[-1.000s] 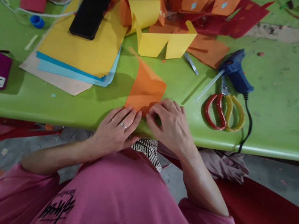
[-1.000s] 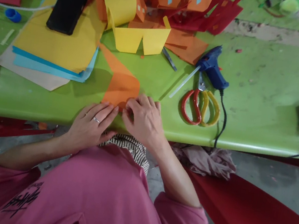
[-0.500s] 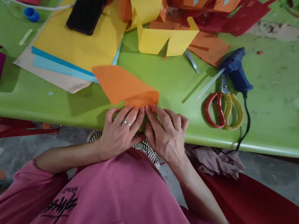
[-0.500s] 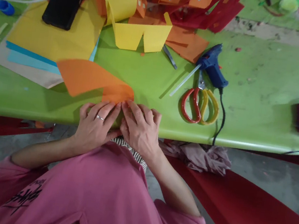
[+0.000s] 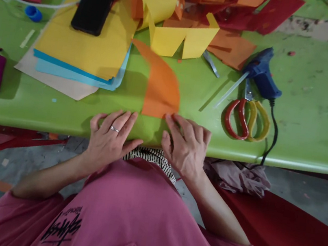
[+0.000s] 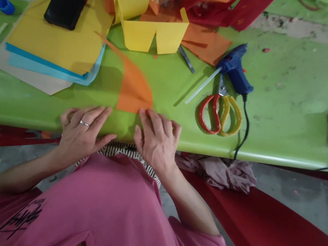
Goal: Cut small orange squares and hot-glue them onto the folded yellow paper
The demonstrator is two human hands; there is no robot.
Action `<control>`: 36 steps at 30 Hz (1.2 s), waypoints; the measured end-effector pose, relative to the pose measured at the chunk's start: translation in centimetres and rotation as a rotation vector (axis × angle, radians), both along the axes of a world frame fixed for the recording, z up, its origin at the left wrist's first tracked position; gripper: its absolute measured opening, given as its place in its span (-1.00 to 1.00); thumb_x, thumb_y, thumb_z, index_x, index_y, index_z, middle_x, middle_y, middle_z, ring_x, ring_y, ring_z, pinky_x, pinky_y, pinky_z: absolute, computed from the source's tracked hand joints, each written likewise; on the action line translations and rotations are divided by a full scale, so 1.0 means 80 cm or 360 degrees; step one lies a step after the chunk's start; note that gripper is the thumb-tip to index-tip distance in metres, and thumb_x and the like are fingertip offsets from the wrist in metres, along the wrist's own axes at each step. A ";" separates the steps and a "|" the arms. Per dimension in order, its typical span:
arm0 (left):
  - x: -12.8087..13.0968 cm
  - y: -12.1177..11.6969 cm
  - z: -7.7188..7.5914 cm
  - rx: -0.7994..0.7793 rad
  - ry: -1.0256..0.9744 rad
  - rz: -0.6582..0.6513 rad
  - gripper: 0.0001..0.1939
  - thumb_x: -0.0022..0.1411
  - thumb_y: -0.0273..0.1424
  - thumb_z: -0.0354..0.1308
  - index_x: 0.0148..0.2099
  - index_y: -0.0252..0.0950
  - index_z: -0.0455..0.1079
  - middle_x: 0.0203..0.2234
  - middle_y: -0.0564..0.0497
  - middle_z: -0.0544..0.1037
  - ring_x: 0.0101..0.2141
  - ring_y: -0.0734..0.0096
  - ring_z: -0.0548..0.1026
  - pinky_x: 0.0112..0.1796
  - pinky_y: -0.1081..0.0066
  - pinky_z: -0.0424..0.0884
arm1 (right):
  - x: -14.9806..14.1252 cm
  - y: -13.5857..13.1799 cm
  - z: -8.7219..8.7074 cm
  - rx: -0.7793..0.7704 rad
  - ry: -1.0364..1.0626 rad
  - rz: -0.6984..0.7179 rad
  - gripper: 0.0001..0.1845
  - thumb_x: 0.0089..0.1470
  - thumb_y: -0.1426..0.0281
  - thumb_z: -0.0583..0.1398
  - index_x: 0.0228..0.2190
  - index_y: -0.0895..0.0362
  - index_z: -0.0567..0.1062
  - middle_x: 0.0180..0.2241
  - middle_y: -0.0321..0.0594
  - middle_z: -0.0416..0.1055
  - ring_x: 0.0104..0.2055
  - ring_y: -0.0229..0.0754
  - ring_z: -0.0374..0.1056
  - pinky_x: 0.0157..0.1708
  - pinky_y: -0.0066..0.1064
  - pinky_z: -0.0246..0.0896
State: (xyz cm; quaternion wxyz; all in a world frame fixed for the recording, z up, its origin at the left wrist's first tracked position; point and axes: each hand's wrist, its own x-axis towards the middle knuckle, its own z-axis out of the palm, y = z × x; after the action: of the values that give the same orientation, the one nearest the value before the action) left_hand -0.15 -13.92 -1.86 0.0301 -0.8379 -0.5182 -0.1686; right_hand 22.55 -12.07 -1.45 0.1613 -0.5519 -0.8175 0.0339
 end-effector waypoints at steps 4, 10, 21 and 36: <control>0.002 0.003 0.009 0.0032 -0.0032 0.0018 -0.35 0.33 -0.04 0.10 0.32 -0.31 0.27 0.07 -0.23 0.53 0.03 0.00 0.47 0.07 0.07 0.16 | 0.014 0.001 -0.009 -0.0076 0.0044 -0.0084 -0.61 0.25 0.25 0.09 0.06 0.01 0.48 -0.02 -0.01 0.49 0.02 0.19 0.29 -0.05 0.05 0.07; 0.029 0.018 0.008 0.0080 0.0018 -0.0340 -0.41 0.39 -0.08 0.04 0.26 -0.39 0.34 0.11 -0.20 0.52 0.08 0.10 0.45 0.09 0.20 0.23 | 0.005 0.000 0.000 0.0001 -0.0041 0.0015 -0.60 0.29 0.28 0.08 0.11 -0.01 0.46 0.07 -0.07 0.46 0.02 0.12 0.26 -0.07 -0.05 0.08; 0.019 0.024 -0.008 0.0075 0.0041 -0.0334 -0.62 0.35 -0.10 0.07 -0.02 -0.22 0.55 -0.11 -0.13 0.63 -0.05 0.07 0.51 0.04 0.09 0.30 | 0.026 -0.010 -0.009 0.0261 -0.0114 -0.0057 -0.63 0.25 0.31 0.12 0.06 0.03 0.48 -0.03 -0.09 0.49 -0.04 0.04 0.25 -0.11 -0.13 0.04; 0.017 0.134 0.053 -0.0875 -0.0462 -0.0221 -0.38 0.37 -0.41 -0.02 0.43 -0.29 -0.02 -0.41 0.01 0.60 -0.43 0.32 0.53 -0.25 0.34 0.40 | -0.003 0.054 0.014 -0.0257 0.0249 -0.0127 -0.33 0.22 0.09 0.13 0.20 0.27 0.28 -0.13 0.05 0.50 -0.06 0.10 0.36 -0.05 -0.08 0.26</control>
State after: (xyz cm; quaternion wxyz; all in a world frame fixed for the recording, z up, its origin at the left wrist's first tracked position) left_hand 1.23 -3.23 2.36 -0.2835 -0.8151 -0.4849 -0.1417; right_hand 22.30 -7.79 -0.29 0.1809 -0.5908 -0.7744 0.1361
